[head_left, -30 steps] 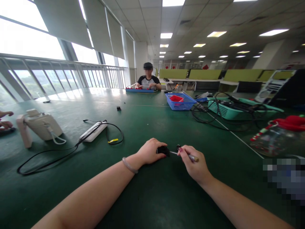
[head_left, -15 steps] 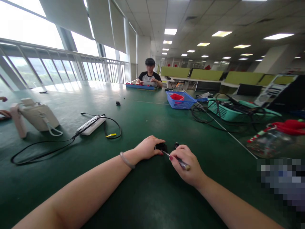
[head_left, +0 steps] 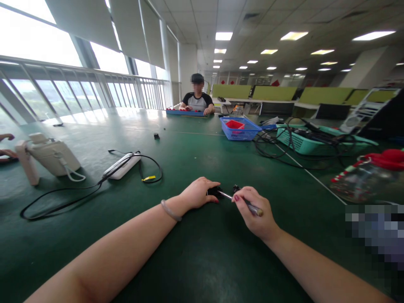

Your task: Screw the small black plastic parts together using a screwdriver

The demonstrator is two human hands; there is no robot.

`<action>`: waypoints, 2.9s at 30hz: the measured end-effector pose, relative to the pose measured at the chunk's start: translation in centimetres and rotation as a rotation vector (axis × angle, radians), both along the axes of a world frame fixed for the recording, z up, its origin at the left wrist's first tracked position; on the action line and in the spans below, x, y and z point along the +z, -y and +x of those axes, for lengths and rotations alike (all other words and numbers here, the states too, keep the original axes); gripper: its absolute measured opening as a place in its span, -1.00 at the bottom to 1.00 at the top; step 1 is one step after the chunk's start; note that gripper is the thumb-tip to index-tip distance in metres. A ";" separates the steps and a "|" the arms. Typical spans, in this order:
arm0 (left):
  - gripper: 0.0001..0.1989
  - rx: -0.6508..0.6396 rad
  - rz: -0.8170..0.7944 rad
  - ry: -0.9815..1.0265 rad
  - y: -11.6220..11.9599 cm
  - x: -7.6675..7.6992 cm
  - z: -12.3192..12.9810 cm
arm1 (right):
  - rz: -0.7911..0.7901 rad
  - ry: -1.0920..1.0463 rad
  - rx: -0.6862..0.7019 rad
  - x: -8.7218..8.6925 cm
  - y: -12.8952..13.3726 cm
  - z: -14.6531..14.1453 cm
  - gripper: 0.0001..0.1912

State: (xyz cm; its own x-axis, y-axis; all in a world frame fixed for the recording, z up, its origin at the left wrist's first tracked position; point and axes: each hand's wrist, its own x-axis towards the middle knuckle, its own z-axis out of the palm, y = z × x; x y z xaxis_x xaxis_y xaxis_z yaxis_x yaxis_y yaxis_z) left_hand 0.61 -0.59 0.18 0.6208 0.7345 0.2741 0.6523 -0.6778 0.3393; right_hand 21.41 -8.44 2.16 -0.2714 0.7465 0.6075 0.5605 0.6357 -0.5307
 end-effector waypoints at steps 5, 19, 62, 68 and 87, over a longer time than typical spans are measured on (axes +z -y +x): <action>-0.47 -0.013 0.012 0.011 0.2 0.1 0.0 | -0.051 0.004 -0.090 -0.1 -0.6 0.0 -0.76; -0.59 0.062 0.069 0.186 1.0 1.2 0.1 | -0.155 -0.706 -0.250 -0.9 -4.1 3.4 -0.56; -0.76 -0.059 -0.013 0.003 5.2 1.1 1.9 | -0.400 -1.106 -0.097 -2.4 -6.5 4.0 -0.52; -0.79 -0.011 -0.065 -0.055 6.7 1.5 -6.3 | -0.452 -1.151 -0.045 -2.4 -6.5 4.0 -0.53; -0.50 0.642 0.012 0.165 5.4 2.0 -24.4 | -0.476 -1.140 -0.045 -2.5 -6.8 4.0 -0.55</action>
